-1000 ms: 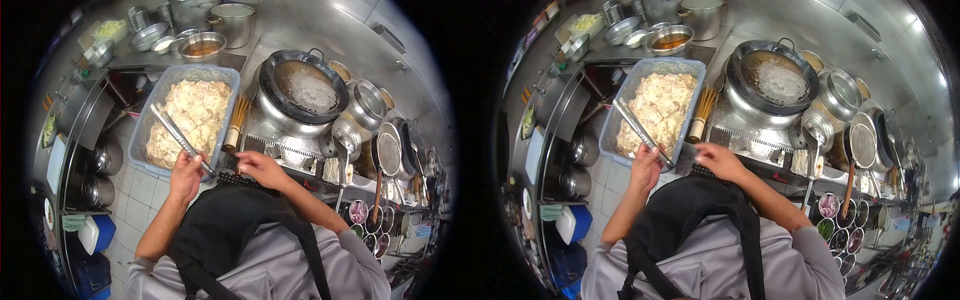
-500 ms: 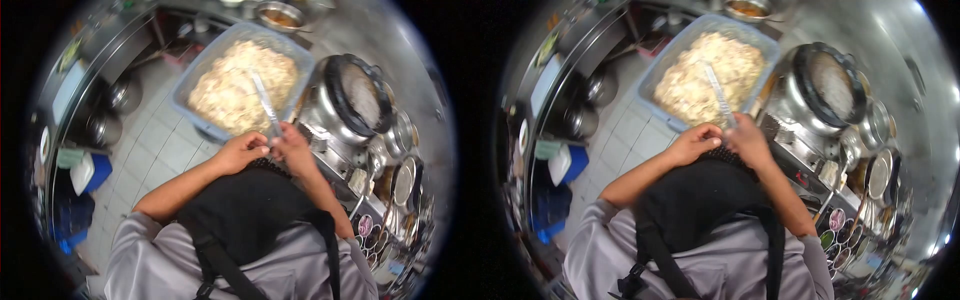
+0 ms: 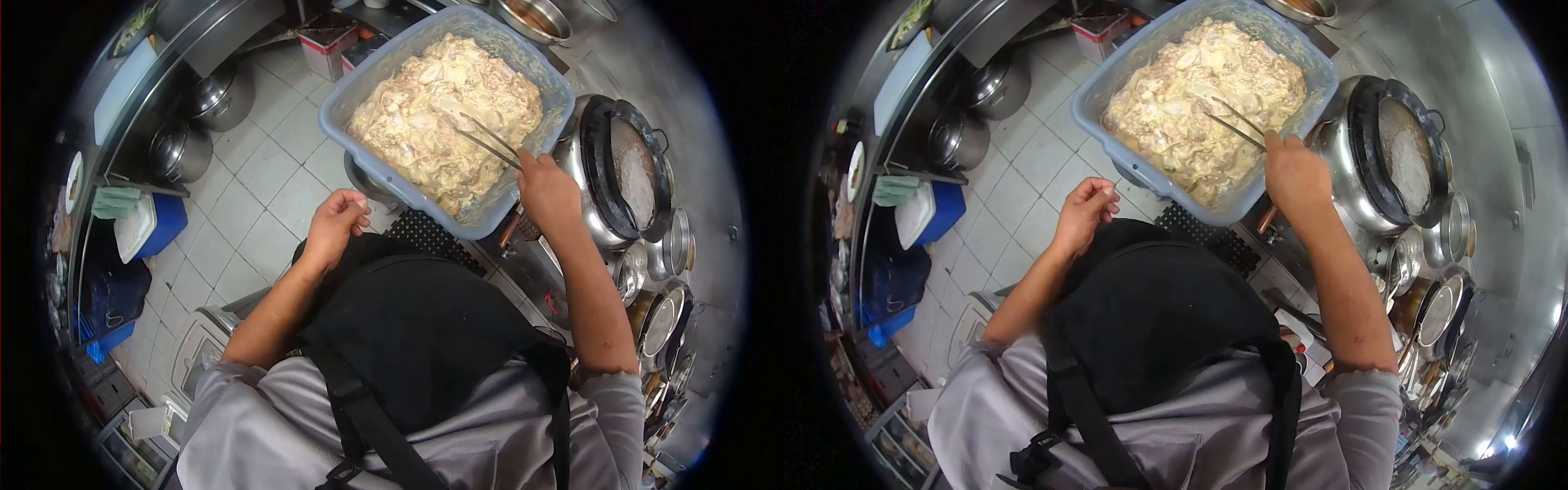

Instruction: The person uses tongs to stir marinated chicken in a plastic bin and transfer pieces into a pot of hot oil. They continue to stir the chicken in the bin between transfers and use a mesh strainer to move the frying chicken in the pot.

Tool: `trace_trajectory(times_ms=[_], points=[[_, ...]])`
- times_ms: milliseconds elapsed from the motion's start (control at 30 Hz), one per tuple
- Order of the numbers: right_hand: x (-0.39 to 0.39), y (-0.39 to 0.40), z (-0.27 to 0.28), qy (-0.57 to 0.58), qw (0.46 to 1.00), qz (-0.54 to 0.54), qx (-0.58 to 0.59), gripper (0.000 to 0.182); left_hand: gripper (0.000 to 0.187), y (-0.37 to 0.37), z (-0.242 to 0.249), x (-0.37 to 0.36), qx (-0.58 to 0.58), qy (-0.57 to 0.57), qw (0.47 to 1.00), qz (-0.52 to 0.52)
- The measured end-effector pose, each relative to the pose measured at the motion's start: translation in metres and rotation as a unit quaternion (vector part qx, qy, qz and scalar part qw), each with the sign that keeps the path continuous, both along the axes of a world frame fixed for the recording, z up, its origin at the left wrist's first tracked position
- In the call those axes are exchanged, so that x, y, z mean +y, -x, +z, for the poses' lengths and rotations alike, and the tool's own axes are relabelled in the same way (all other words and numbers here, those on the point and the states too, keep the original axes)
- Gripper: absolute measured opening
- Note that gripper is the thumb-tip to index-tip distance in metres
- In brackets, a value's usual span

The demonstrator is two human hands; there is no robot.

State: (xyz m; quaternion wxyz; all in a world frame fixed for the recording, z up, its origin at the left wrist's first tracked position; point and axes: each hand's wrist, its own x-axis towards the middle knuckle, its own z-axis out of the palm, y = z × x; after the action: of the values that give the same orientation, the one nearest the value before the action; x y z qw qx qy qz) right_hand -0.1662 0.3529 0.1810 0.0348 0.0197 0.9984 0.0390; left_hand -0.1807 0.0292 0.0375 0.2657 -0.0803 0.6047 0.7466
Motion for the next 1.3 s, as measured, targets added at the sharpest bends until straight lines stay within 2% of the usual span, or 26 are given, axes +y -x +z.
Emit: trace_trajectory(times_ms=[33,133,333,433,533,633,767,900,1000,1067,1100,1200,1300], points=[[-0.002,0.006,-0.007,-0.042,0.999,0.015,-0.014,0.023,0.013,0.0,0.0,-0.001,0.008,-0.008,1.0,0.005],[-0.015,0.022,-0.022,-0.073,0.997,0.004,-0.03,0.026,0.013,-0.002,-0.004,-0.001,0.01,-0.013,1.0,0.014],[-0.017,0.044,-0.041,-0.081,0.996,-0.006,-0.031,0.032,0.013,-0.014,-0.014,0.002,-0.013,-0.009,1.0,0.006],[0.002,0.055,-0.037,-0.069,0.994,-0.037,-0.07,0.034,0.012,-0.013,-0.012,0.005,-0.011,-0.011,1.0,0.005],[0.017,0.05,-0.026,-0.051,0.995,-0.023,-0.08,0.036,0.012,-0.012,-0.009,0.003,-0.003,-0.011,1.0,0.015],[-0.012,0.041,-0.018,-0.058,0.996,-0.022,-0.063,0.038,0.012,-0.01,-0.008,0.002,0.004,-0.015,0.999,0.028],[-0.027,0.055,-0.042,-0.083,0.995,-0.025,-0.05,0.047,0.013,-0.012,-0.009,0.003,0.001,-0.029,0.999,0.034],[-0.012,0.061,-0.053,-0.122,0.992,0.007,0.022,0.04,0.013,-0.018,-0.009,-0.001,0.008,-0.028,0.999,0.044],[0.008,0.061,-0.043,-0.078,0.997,-0.017,-0.006,0.046,0.011,-0.02,-0.01,-0.007,0.013,-0.015,0.999,0.047],[0.018,0.066,-0.031,-0.055,0.996,-0.068,-0.035,0.04,0.012,-0.02,-0.016,-0.01,0.023,0.0,0.999,0.043],[0.023,0.078,-0.024,-0.061,0.996,-0.066,-0.019,0.04,0.012,-0.02,-0.01,-0.008,0.0,0.0,0.999,0.049],[0.029,0.067,-0.032,-0.064,0.99,-0.088,-0.088,0.033,0.012,-0.021,-0.005,-0.002,0.003,-0.014,0.999,0.049],[0.03,0.07,-0.04,-0.073,0.994,-0.064,-0.055,0.029,0.012,-0.022,0.003,0.006,0.002,-0.011,0.999,0.04]])
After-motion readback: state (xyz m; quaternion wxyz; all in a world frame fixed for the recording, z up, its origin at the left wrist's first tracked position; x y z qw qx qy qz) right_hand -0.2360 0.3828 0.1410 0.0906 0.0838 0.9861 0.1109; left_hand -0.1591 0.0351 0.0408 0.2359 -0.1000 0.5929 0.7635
